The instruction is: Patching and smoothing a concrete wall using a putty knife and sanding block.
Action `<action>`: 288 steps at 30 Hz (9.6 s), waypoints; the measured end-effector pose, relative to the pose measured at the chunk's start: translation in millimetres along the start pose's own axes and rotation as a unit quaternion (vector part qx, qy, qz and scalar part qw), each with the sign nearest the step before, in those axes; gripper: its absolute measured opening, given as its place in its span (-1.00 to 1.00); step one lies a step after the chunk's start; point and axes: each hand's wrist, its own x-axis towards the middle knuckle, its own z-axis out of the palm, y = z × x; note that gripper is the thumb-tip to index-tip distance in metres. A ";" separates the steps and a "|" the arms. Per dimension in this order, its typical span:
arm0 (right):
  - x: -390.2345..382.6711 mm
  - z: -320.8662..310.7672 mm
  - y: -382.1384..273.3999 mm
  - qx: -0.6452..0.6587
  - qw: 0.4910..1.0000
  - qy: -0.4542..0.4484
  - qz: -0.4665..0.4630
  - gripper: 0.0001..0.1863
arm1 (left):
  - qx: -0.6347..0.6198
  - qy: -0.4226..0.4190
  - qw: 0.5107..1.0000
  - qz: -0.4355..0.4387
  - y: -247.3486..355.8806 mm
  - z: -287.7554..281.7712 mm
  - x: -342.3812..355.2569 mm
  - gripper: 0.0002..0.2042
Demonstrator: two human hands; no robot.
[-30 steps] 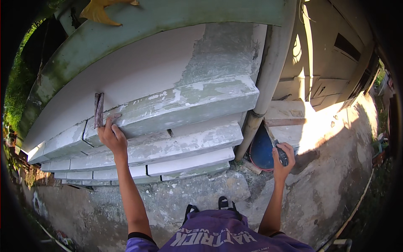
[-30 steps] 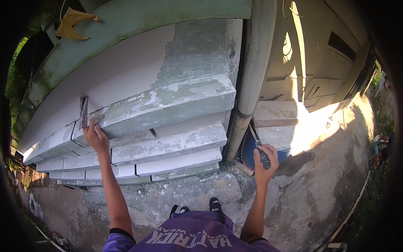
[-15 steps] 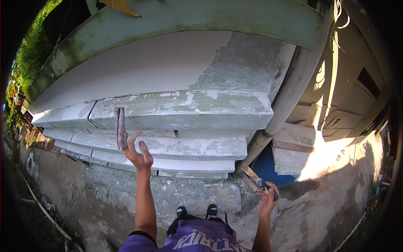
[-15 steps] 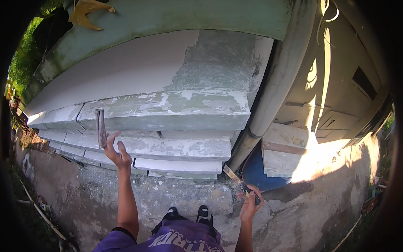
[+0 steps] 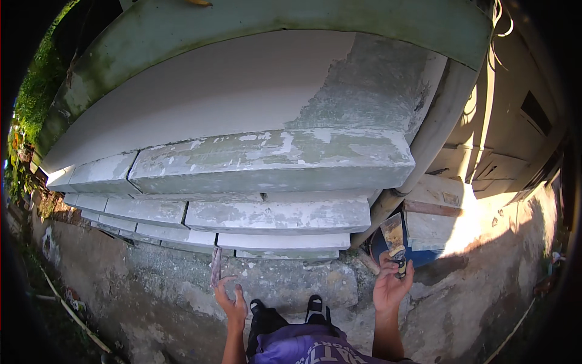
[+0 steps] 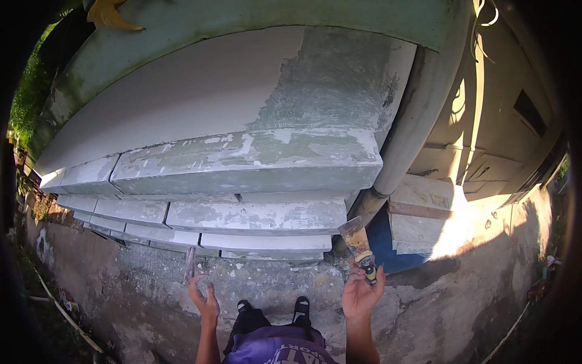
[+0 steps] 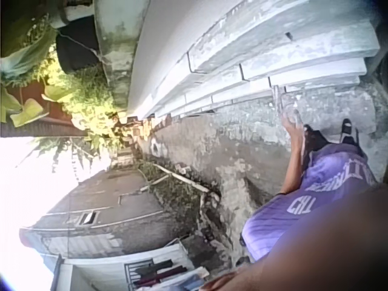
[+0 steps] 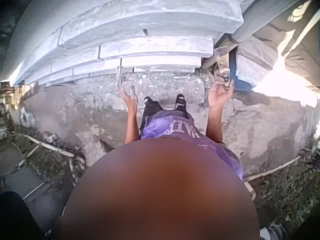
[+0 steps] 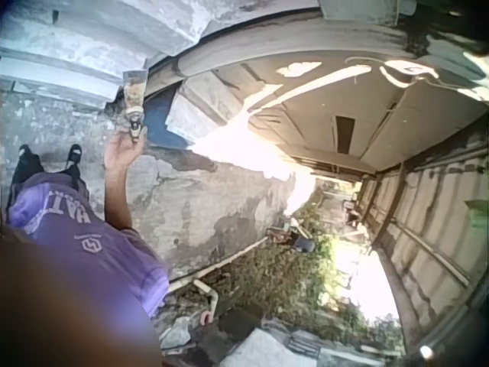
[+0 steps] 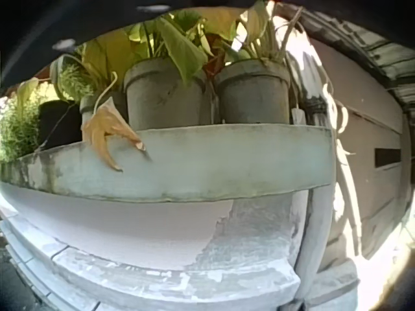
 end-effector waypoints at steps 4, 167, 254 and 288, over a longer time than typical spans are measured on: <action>-2.2 12.7 41.2 -0.024 1.000 -0.008 0.004 -0.57 | 0.011 0.000 1.000 0.024 -18.1 -19.1 15.3 -0.82; 159.7 222.9 190.4 -0.732 0.243 -0.008 -0.637 -0.56 | 0.113 0.205 0.905 0.356 61.6 41.1 277.4 -0.47; 131.6 196.7 175.4 -0.766 0.239 -0.059 -0.593 -0.53 | 0.112 0.193 0.898 0.380 54.5 37.1 279.7 -0.41; 138.3 225.8 173.5 -0.735 0.270 -0.066 -0.618 -0.60 | 0.121 0.163 0.891 0.407 44.7 31.6 280.6 -0.51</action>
